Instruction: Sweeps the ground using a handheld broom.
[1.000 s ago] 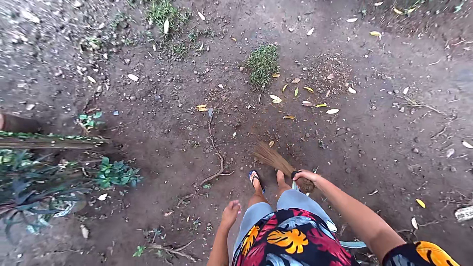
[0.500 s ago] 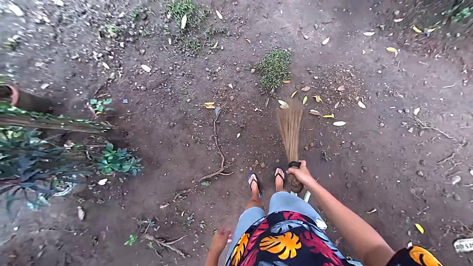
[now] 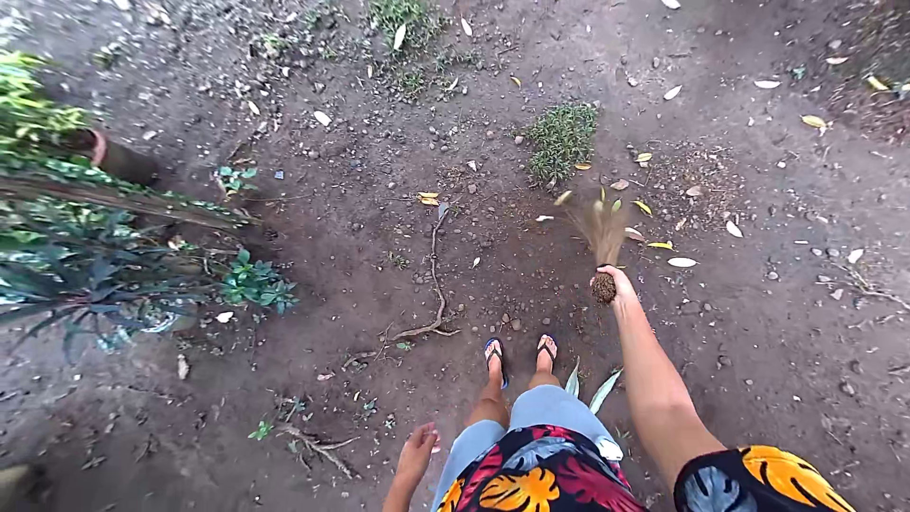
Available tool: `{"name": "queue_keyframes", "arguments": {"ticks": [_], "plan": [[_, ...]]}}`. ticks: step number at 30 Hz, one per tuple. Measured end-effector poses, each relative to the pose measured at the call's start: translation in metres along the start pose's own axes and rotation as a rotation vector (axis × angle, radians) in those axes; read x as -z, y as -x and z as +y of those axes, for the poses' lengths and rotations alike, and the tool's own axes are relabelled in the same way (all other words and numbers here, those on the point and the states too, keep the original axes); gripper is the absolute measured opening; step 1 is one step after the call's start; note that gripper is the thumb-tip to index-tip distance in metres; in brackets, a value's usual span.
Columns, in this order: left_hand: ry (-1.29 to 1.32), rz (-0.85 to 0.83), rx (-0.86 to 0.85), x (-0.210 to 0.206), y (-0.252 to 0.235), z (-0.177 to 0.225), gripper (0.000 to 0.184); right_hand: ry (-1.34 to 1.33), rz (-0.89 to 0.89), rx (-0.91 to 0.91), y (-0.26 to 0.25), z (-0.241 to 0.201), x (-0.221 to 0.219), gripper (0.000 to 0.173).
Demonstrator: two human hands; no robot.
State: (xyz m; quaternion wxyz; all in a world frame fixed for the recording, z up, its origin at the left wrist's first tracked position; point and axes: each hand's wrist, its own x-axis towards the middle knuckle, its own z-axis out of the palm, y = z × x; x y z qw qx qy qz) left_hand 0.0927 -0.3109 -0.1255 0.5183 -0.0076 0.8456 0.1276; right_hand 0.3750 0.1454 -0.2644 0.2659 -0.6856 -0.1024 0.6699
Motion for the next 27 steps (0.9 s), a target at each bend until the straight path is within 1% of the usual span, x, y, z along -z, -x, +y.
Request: {"name": "queue_keyframes", "arguments": {"ticks": [2,3,4,6,9,11,12,13,15,16,17,19,20,21,23,24,25,27], "plan": [[-0.002,-0.019,0.026,-0.004,0.003,-0.012,0.036,0.104,0.116,0.078,0.017,0.009,-0.006,0.075],[-0.013,-0.032,0.042,-0.006,0.003,-0.019,0.036,0.147,0.149,0.105,0.024,0.016,-0.010,0.086],[-0.026,-0.050,0.057,-0.007,0.003,-0.027,0.035,0.174,0.167,0.130,0.032,0.021,-0.015,0.090],[-0.048,-0.077,0.092,-0.010,0.000,-0.042,0.036,0.202,0.145,0.158,0.050,0.028,-0.022,0.089],[-0.059,-0.091,0.120,-0.013,-0.004,-0.054,0.036,0.212,0.006,0.158,0.073,0.031,-0.032,0.084],[-0.048,-0.079,0.132,-0.013,-0.004,-0.047,0.037,0.239,-0.096,0.126,0.069,0.028,-0.033,0.082],[-0.034,-0.070,0.134,-0.012,-0.005,-0.042,0.037,0.246,-0.144,0.098,0.059,0.025,-0.031,0.078],[-0.014,-0.056,0.134,-0.011,-0.005,-0.038,0.037,0.230,-0.189,0.067,0.047,0.019,-0.026,0.067],[0.043,-0.024,0.131,-0.007,-0.004,-0.029,0.037,0.114,-0.272,-0.041,0.020,0.004,-0.012,0.034],[0.073,-0.009,0.130,-0.006,-0.002,-0.027,0.037,0.034,-0.290,-0.096,0.010,-0.004,-0.003,0.022],[0.095,0.004,0.131,-0.004,0.000,-0.028,0.037,-0.031,-0.271,-0.119,0.006,-0.009,0.004,0.016],[0.130,0.017,0.142,-0.003,0.004,-0.034,0.037,-0.058,-0.129,-0.080,0.010,-0.010,0.005,0.016],[0.135,0.015,0.156,-0.003,0.007,-0.038,0.036,-0.011,-0.031,-0.046,0.018,-0.006,0.000,0.022],[0.129,0.011,0.168,-0.005,0.010,-0.043,0.035,0.040,0.051,-0.011,0.025,0.002,-0.007,0.037],[0.074,-0.019,0.174,-0.009,0.014,-0.053,0.035,0.146,0.094,0.038,0.045,0.025,-0.022,0.075],[0.033,-0.049,0.168,-0.011,0.013,-0.061,0.035,0.204,0.088,0.057,0.057,0.039,-0.029,0.087],[-0.005,-0.089,0.162,-0.012,0.008,-0.069,0.037,0.269,0.070,0.067,0.070,0.051,-0.035,0.095],[-0.070,-0.155,0.146,-0.013,-0.007,-0.081,0.037,0.391,-0.016,0.068,0.096,0.073,-0.043,0.099]]}}
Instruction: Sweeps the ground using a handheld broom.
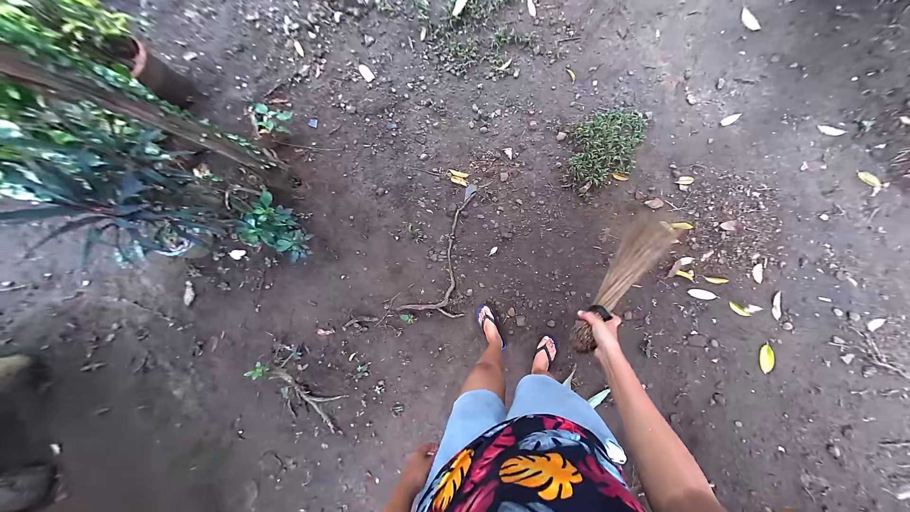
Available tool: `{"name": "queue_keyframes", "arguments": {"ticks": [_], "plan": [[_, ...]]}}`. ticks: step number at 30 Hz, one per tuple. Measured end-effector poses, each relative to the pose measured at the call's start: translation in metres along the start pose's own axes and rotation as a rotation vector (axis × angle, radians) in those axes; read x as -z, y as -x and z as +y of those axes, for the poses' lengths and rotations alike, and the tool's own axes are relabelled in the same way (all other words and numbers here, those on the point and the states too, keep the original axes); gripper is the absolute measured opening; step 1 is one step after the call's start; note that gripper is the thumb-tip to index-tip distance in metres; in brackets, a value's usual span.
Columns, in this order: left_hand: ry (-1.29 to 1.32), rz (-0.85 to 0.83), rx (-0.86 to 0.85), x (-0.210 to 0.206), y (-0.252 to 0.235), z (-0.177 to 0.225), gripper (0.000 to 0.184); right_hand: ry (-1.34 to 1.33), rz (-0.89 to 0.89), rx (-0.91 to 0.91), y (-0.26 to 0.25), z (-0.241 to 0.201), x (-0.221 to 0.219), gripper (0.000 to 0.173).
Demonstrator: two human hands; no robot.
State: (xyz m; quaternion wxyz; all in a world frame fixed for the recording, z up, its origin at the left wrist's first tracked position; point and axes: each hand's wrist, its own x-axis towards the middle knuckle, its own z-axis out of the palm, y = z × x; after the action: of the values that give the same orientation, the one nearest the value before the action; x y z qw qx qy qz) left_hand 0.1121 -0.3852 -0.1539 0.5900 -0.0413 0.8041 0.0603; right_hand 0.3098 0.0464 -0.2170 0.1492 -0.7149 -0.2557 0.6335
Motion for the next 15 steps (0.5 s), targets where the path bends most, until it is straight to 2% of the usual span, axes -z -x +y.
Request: {"name": "queue_keyframes", "arguments": {"ticks": [2,7,12,15], "plan": [[-0.044,-0.032,-0.024,0.007,-0.013,0.009,0.037,0.123,-0.156,-0.007,0.025,0.008,-0.014,0.095],[-0.040,0.005,-0.156,0.047,-0.040,0.083,0.039,0.391,-0.627,-0.088,0.075,0.007,-0.079,0.090],[0.024,-0.029,-0.269,0.092,-0.063,0.154,0.040,0.737,-0.927,-0.030,0.109,0.009,-0.189,0.096],[0.102,-0.014,-0.330,0.127,-0.064,0.170,0.039,0.856,-1.029,-0.037,0.110,-0.004,-0.270,0.093]]}}
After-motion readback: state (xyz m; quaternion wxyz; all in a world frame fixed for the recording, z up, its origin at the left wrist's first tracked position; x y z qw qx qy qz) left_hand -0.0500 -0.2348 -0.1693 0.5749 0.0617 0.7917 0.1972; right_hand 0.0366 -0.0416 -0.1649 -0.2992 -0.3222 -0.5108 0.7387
